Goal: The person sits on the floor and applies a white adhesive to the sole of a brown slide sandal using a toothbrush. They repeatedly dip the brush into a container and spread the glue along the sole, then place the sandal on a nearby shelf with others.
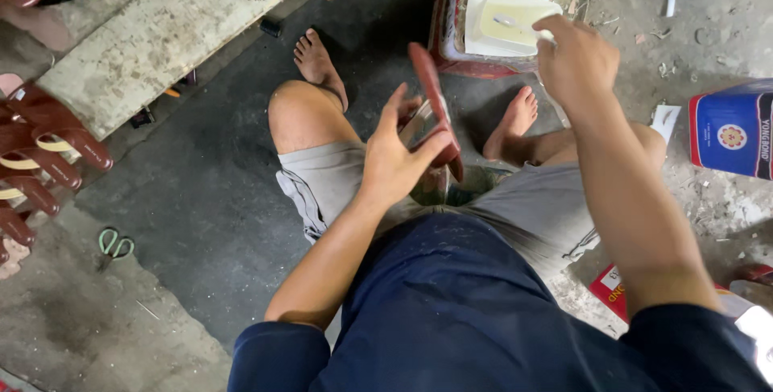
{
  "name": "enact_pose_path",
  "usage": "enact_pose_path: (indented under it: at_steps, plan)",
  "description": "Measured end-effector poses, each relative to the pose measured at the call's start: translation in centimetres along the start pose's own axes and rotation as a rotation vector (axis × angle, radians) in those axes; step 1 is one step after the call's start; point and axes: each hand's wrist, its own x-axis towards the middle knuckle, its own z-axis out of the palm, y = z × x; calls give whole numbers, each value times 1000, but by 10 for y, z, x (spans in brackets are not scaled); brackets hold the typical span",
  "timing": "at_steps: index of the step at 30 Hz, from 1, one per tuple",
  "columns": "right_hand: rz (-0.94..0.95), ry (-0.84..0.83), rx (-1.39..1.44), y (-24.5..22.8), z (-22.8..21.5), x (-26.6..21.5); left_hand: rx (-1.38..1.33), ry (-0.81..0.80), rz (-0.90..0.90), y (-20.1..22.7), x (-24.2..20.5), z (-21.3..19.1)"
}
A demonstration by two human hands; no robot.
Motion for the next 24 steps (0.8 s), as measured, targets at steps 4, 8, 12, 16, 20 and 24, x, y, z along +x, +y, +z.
enact_pose_path:
  at_steps: [4,8,12,16,20,24]
  plan:
    - [-34,-160,-334,15,44,49,-127,-17,-110,-3,-4,-4]
    - [-67,-281,-508,16,39,59,-132,35,86,-5,-10,-7]
    - [-4,-205,-366,20,-15,19,10,140,346,-5,-11,-15]
    - [69,-270,-302,0,-69,-28,353,178,607,-5,-4,-24]
    - [77,-144,556,-56,-95,-78,229,198,875,-6,0,-25]
    - [-17,-198,1209,-106,-105,-127,260,191,934,-2,-5,-21]
